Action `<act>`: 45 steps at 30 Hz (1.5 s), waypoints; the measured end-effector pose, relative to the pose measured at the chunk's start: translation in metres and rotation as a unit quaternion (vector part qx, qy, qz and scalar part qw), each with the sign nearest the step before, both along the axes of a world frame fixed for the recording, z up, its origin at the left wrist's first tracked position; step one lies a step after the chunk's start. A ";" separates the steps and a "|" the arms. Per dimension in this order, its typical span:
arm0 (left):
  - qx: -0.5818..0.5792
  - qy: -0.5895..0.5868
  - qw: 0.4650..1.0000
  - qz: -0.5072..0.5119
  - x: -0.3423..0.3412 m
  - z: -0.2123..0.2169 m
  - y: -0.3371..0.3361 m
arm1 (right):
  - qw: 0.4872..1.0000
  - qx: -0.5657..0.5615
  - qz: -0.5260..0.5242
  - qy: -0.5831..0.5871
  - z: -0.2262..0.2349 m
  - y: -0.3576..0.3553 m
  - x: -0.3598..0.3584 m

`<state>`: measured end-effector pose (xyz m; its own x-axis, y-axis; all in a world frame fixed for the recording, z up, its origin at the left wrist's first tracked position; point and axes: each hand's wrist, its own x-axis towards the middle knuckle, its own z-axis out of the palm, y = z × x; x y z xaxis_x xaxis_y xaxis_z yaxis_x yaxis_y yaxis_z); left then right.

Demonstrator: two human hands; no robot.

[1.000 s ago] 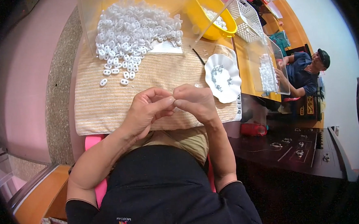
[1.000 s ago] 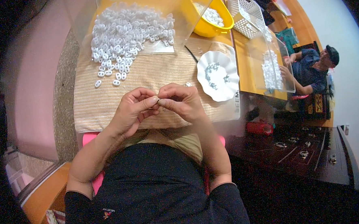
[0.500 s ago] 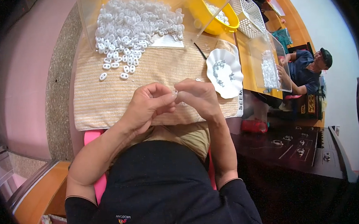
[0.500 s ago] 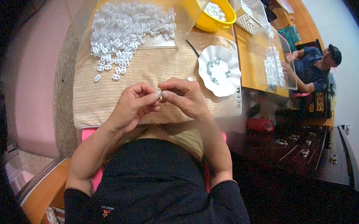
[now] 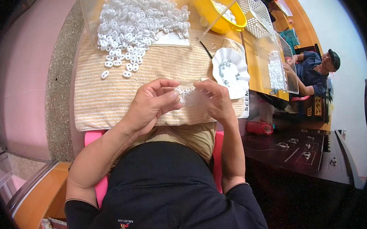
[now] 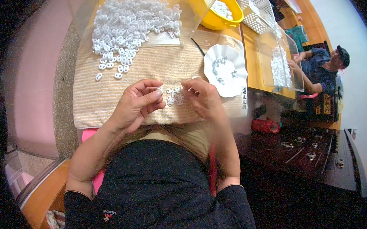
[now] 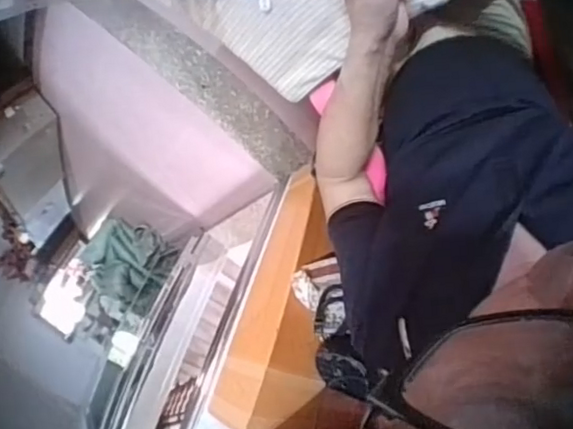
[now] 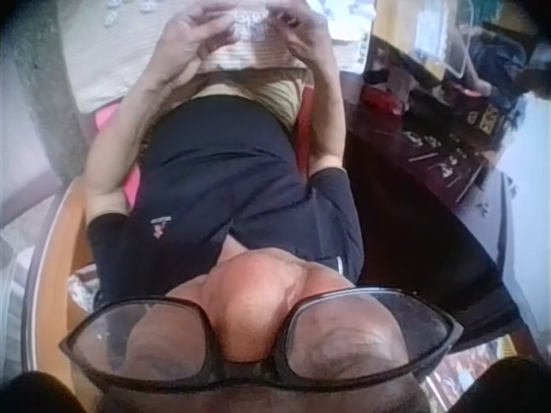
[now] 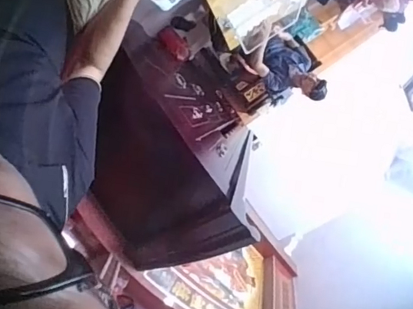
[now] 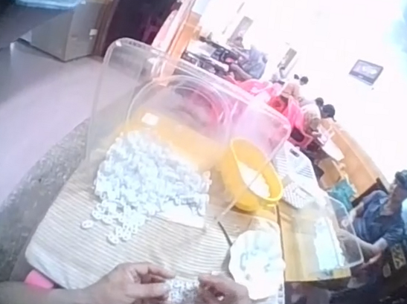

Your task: Manually snap together small white plastic hardware components at an assembly workbench.

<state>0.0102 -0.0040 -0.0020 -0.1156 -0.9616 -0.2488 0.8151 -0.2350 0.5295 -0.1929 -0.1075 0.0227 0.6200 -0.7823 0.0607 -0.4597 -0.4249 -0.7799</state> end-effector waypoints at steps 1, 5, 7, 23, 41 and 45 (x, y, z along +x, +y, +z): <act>0.003 0.002 1.000 0.002 0.000 -0.001 0.000 | 0.999 -0.028 0.004 0.034 -0.001 0.000 0.000; 0.010 0.002 1.000 0.004 0.000 -0.002 0.000 | 0.980 -0.127 0.024 0.151 0.003 0.003 0.007; 0.013 -0.004 1.000 0.009 0.000 -0.001 0.000 | 0.978 -0.126 0.022 0.166 0.005 0.004 0.011; 0.038 -0.019 0.998 0.046 0.002 -0.001 -0.001 | 0.958 -0.138 0.072 0.239 -0.015 -0.007 0.010; 0.037 -0.022 0.998 0.039 0.002 -0.005 0.000 | 0.966 -0.203 -0.041 0.154 0.011 -0.054 0.066; 0.037 -0.017 0.998 0.040 0.001 -0.001 -0.001 | 0.942 -0.220 -0.042 0.250 0.005 -0.077 0.080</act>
<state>0.0114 -0.0050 -0.0031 -0.0294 -0.9465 -0.3212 0.8150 -0.2088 0.5405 -0.1131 -0.1844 0.0272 0.5936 -0.7976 0.1077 -0.7699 -0.6017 -0.2129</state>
